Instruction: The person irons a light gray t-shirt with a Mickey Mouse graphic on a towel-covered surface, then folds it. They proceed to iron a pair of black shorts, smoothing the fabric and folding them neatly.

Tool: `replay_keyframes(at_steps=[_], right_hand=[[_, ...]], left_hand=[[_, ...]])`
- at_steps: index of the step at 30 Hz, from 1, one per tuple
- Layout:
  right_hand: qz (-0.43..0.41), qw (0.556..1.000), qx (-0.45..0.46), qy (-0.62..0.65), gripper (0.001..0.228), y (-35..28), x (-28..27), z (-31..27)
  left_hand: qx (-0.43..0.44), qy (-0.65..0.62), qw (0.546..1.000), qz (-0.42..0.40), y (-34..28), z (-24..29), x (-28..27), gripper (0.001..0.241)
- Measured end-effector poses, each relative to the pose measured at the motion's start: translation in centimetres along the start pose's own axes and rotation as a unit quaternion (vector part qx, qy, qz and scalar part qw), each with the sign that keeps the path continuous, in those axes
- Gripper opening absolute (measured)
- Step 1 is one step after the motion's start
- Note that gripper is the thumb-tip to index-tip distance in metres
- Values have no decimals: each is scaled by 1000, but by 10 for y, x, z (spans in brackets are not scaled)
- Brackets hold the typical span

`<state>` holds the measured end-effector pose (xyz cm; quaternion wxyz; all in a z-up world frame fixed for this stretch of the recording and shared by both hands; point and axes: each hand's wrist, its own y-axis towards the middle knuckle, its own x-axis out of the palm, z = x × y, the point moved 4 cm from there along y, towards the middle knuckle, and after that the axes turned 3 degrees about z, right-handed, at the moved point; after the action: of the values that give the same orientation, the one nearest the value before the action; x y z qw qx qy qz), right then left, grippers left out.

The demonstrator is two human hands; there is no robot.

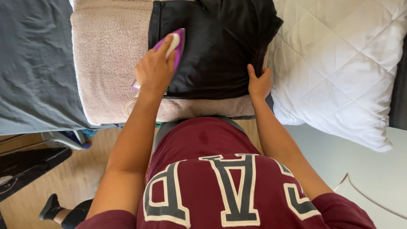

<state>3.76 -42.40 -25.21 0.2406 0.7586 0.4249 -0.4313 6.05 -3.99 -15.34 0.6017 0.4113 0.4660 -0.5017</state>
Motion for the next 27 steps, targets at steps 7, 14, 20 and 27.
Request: replay_keyframes(at_steps=[7,14,20,27], right_hand=[[-52,993,-44,98,64,8,-6,5],[-72,974,-12,214,43,12,-14,1],[-138,962,57,229,35,15,-17,-1],[-135,964,-2,230,31,14,-16,-3]], left_hand=[[-127,5,991,-37,18,-75,0,45],[87,38,995,22,29,-25,-39,60],[282,96,954,37,46,7,0,55],[10,52,998,17,94,-31,17,50]])
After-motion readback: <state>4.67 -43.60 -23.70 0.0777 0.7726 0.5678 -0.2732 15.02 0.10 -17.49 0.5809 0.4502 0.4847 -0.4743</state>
